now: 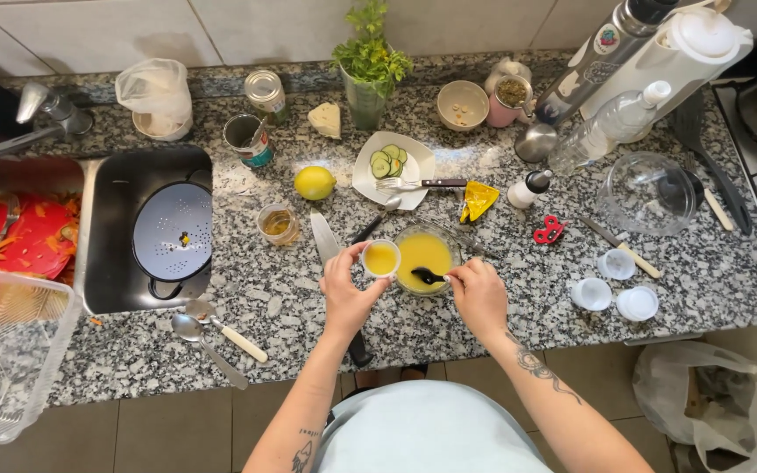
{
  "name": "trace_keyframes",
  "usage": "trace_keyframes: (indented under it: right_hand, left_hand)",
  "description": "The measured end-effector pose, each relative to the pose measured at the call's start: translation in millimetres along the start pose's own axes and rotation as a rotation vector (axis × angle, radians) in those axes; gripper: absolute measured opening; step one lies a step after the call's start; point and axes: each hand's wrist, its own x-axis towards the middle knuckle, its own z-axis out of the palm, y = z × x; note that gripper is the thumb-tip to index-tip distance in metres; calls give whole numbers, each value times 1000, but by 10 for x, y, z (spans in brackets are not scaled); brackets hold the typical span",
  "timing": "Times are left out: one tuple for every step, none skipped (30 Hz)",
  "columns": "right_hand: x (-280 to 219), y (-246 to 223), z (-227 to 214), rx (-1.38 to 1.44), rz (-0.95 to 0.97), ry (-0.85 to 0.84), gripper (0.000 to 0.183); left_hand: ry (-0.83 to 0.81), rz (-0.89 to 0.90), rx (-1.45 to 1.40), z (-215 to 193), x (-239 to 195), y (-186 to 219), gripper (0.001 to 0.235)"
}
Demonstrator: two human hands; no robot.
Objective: The person scoops a yellow liquid from a glass bowl using a spoon and pours it into several small white plastic cups arranged on the countertop. After filling the cups, the person places white lids on each one to seal them.
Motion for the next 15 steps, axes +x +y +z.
trace_keyframes:
  right_hand:
    - [1, 3, 8, 0, 0, 0, 11]
    - [5, 8, 15, 40, 36, -34, 12]
    - [8, 14, 21, 80, 73, -69, 13]
    - [18, 71, 95, 80, 74, -68, 13]
    - [27, 129, 168, 190, 196, -116, 13]
    - [40, 186, 242, 301, 319, -164, 13]
    - [58, 186, 250, 301, 319, -163, 13]
    - [74, 188, 256, 472, 466, -203, 15]
    - [91, 191, 262, 644, 612, -243, 16]
    - [93, 178, 209, 645, 612, -242, 16]
    - [94, 165, 158, 788, 674, -257, 17]
    - [90, 153, 105, 932, 735, -271, 18]
    - [84, 92, 8, 932, 735, -271, 18]
    - [79, 33, -91, 995, 759, -254, 21]
    - [73, -28, -189, 1059, 782, -237, 25]
  left_hand:
    - [0, 0, 0, 3, 0, -16, 57]
    - [2, -4, 6, 10, 4, -32, 58]
    - [4, -7, 13, 16, 8, -47, 59]
    - [4, -7, 13, 18, 9, -45, 59]
    - [5, -11, 8, 19, 10, -43, 59]
    - [5, -16, 3, 20, 15, -40, 59]
    - [5, -15, 4, 17, 13, -34, 59]
    - [6, -17, 4, 16, 13, -27, 58]
    - [6, -18, 4, 16, 12, -19, 58]
    - [6, -17, 4, 23, 17, -28, 58]
    - [2, -22, 13, 31, 23, -36, 58]
    - [-2, -28, 21, 40, 23, -46, 58]
    - [-3, -27, 21, 44, 24, -45, 58]
    - [-9, -28, 21, 51, 27, -42, 59]
    - [-16, -29, 21, 56, 29, -40, 59]
